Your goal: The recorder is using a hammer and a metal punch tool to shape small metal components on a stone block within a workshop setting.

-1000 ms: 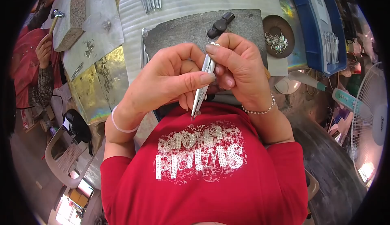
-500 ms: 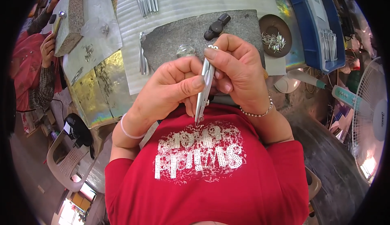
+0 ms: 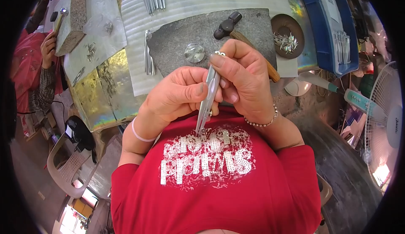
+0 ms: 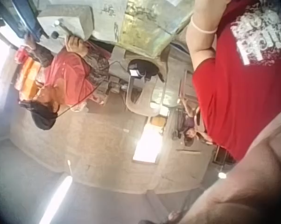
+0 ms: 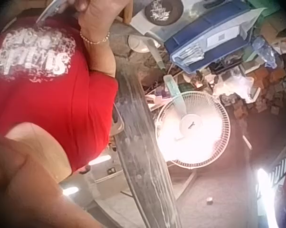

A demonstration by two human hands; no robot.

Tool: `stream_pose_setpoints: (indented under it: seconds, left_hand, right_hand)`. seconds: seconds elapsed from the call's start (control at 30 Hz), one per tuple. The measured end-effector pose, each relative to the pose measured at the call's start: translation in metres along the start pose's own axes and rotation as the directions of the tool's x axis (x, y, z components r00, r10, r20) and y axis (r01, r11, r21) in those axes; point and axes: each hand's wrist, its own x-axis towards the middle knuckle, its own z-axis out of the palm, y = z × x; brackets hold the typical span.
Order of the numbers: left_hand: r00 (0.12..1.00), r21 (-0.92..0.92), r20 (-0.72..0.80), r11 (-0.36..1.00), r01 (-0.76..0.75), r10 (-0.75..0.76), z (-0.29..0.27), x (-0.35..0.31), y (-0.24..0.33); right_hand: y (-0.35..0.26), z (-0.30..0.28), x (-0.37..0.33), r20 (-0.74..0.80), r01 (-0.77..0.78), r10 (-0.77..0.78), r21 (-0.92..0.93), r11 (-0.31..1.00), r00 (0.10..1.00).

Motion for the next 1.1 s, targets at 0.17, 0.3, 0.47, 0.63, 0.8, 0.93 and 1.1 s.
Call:
stream_pose_setpoints:
  seconds: [0.17,0.3,0.47,0.63,0.8,0.93,1.1]
  left_hand:
    - [0.999,-0.029,0.039,1.000,0.010,-0.009,-0.008,0.000,-0.003]
    - [0.999,-0.075,0.053,0.997,0.007,-0.003,-0.016,0.000,-0.008]
    - [0.995,-0.148,0.103,0.989,0.001,0.015,-0.019,0.000,-0.010]
    - [0.997,-0.092,0.076,0.996,-0.017,0.024,-0.017,-0.003,-0.008]
    - [0.998,-0.086,0.067,0.996,0.010,-0.005,-0.016,-0.003,-0.006]
    - [0.994,-0.143,0.102,0.990,-0.011,0.026,-0.021,0.000,-0.010]
    - [1.000,-0.150,0.023,0.989,-0.011,0.015,-0.017,0.000,-0.012]
  right_hand:
    - [0.008,-0.002,0.000,-0.012,0.012,-0.011,0.019,1.000,1.000]
    - [0.009,-0.001,0.000,-0.023,0.004,-0.004,0.024,1.000,1.000]
    - [0.012,0.000,0.002,-0.030,0.061,-0.061,0.007,0.998,0.998]
    - [0.015,0.001,0.001,-0.047,0.126,-0.129,-0.063,0.990,0.990]
    - [0.013,-0.001,0.003,-0.007,0.061,-0.061,-0.046,0.997,0.998]
    - [0.011,-0.003,0.007,0.017,0.009,-0.009,-0.001,1.000,1.000]
    - [0.013,-0.004,0.008,-0.006,-0.050,0.050,0.013,0.999,0.999]
